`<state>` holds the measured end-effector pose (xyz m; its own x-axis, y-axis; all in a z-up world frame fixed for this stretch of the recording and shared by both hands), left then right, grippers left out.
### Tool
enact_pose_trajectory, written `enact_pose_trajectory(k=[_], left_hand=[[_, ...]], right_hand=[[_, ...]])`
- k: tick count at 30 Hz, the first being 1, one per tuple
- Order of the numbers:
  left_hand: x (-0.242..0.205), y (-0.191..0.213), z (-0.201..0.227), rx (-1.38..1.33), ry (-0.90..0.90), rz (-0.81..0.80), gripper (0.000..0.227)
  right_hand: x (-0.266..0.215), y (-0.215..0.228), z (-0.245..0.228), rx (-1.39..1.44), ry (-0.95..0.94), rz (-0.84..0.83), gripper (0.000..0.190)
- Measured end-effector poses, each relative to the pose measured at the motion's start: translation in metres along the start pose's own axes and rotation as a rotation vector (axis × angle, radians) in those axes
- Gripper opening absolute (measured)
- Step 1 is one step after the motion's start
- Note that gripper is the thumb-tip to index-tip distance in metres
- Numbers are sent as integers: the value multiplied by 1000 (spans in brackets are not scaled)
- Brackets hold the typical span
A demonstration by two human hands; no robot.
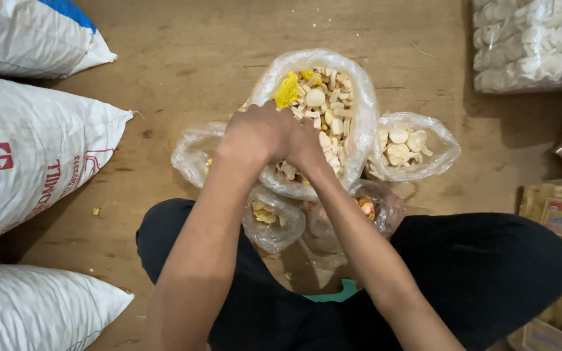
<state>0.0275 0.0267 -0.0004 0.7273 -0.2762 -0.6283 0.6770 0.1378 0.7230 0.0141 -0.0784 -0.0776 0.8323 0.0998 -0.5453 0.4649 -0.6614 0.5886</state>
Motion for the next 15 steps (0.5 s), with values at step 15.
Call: enact_pose_trajectory(k=[15], left_hand=[[-9,-1,-11,14,59,14,52]], right_hand=[[31,34,77,-198,150,-139,49]])
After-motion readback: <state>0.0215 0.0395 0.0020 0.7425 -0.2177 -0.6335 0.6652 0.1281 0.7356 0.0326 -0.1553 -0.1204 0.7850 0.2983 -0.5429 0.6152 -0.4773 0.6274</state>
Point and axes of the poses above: each hand's wrist, its own x-axis towards the middle knuckle, its own y-axis out of the back of the hand, z = x × y, the point moved 1 cm from there along x, towards the middle knuckle, and after that the axes turned 3 degrees about -y, right-handed, at the moved point
